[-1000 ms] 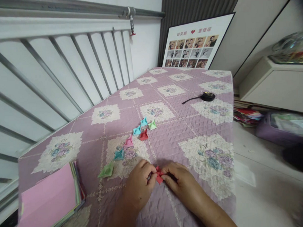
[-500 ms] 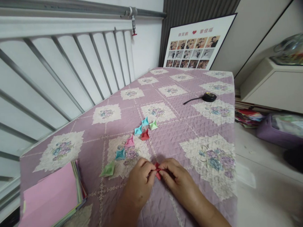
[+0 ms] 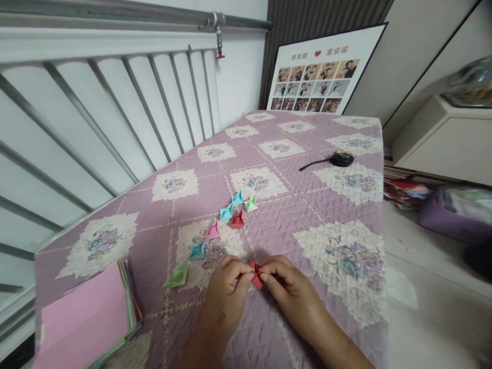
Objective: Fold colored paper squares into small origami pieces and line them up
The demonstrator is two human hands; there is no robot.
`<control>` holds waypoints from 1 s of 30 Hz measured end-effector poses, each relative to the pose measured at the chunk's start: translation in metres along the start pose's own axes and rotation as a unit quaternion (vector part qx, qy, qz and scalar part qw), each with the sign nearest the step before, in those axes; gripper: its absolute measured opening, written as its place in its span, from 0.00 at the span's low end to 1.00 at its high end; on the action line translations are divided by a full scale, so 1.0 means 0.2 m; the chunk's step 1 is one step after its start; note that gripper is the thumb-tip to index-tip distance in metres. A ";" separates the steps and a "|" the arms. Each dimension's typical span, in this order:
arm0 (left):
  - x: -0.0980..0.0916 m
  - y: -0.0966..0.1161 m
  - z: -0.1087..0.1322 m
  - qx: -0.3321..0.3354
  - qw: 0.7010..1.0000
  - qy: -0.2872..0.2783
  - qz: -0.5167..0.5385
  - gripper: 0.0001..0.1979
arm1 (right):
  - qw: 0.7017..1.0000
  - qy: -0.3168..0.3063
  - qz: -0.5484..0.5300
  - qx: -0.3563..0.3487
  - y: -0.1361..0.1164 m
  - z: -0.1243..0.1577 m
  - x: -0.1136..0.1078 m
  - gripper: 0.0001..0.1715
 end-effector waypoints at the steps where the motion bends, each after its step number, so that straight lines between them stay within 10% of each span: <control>1: 0.00 0.00 0.00 -0.004 1.000 0.010 0.008 0.07 | 1.000 0.005 -0.009 0.006 0.00 0.00 0.00 0.12; 26: 0.00 -0.09 0.01 -0.168 0.969 0.050 0.176 0.03 | 0.903 0.146 -0.351 0.202 0.06 0.02 0.02 0.16; 30: 0.00 -0.09 0.00 -0.172 0.975 0.030 0.136 0.03 | 0.932 0.116 -0.281 0.198 0.04 0.01 -0.01 0.16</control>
Point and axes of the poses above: each hand's wrist, its own z-axis away from the middle knuckle, its own x-axis out of the palm, y = z × x, the point moved 2 cm from there along -z, towards the middle knuckle, and after that the axes turned 8 degrees about -x, right-handed, at the moved point
